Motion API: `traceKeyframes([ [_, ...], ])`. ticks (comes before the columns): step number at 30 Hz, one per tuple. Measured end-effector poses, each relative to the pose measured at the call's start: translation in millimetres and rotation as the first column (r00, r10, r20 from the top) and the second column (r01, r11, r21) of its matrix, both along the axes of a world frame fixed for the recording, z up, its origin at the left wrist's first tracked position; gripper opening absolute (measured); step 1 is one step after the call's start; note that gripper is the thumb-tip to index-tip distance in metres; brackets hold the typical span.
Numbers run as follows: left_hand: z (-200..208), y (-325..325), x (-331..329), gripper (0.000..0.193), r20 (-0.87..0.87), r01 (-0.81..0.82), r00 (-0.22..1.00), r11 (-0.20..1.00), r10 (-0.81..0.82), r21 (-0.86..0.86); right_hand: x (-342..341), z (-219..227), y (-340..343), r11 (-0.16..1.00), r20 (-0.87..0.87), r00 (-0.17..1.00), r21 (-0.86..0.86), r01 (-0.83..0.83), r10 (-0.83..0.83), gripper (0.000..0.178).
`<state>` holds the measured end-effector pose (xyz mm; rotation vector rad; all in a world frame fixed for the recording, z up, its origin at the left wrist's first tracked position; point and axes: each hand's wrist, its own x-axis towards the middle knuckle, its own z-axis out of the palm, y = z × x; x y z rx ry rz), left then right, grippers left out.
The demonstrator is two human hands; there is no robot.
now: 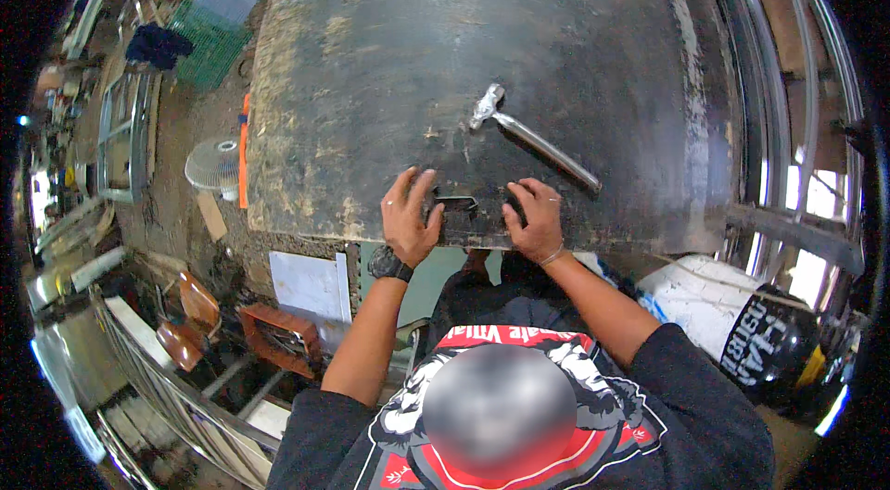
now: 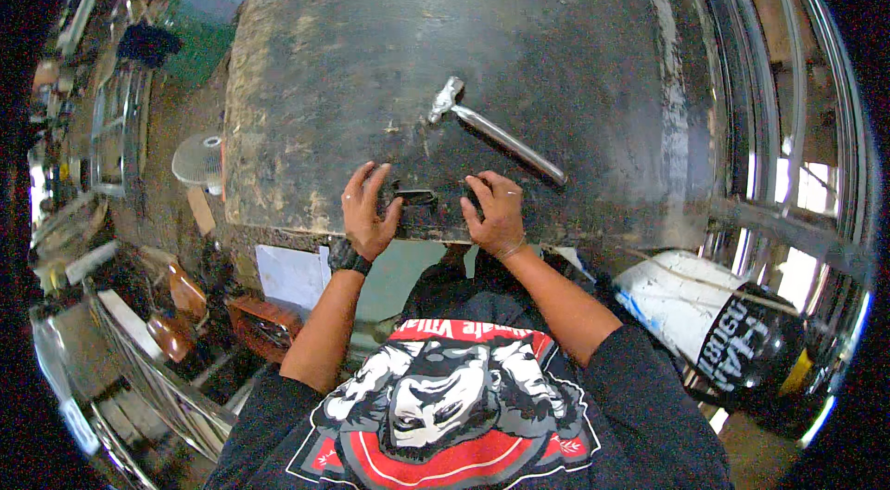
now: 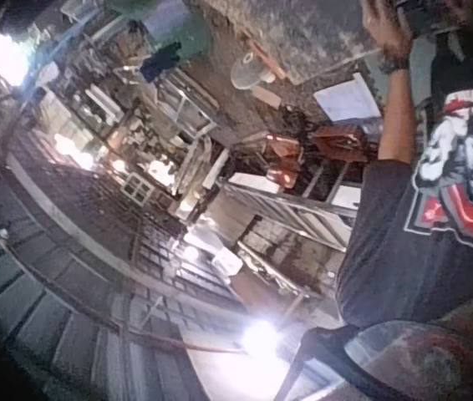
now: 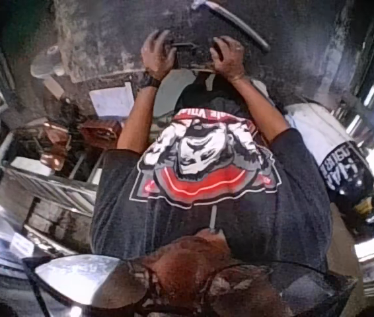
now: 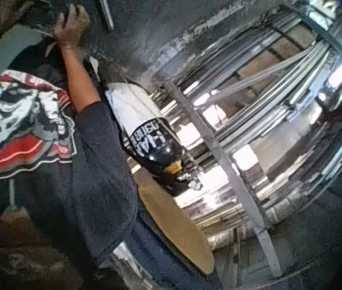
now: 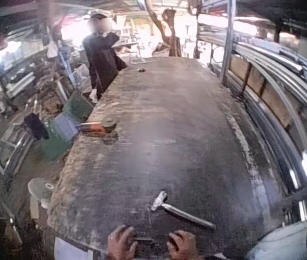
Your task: The person hammers a small metal bracket on a workbench, then walks to a large metal frame on the floor and fits the bracket into a joint. The person adjusts the bracket by hand to secure it in place.
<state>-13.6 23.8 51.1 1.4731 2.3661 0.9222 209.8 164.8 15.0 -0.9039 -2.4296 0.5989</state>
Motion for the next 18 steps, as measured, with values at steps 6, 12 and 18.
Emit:
traceKeyframes([
  [6, 5.3, 9.7, -6.9, 0.025, -0.285, 0.22, 0.929, 0.972, -0.235, -0.085, -32.1, 23.8, 67.7, 0.992, 0.167, 0.985, 0.123, 0.014, -0.035, 0.054],
  [12, -6.0, -46.7, 57.3, 0.026, -0.041, -0.318, 0.947, 0.947, 0.32, 0.055, -34.5, 3.7, 118.9, 0.985, 0.292, 0.943, 0.021, -0.17, 0.157, 0.044],
  [18, -58.5, -70.8, 137.6, 0.017, 0.149, -0.759, 0.65, 0.648, 0.745, 0.071, -37.6, 12.3, 115.4, 0.949, 0.196, 0.962, -0.291, -0.125, 0.187, 0.037],
])
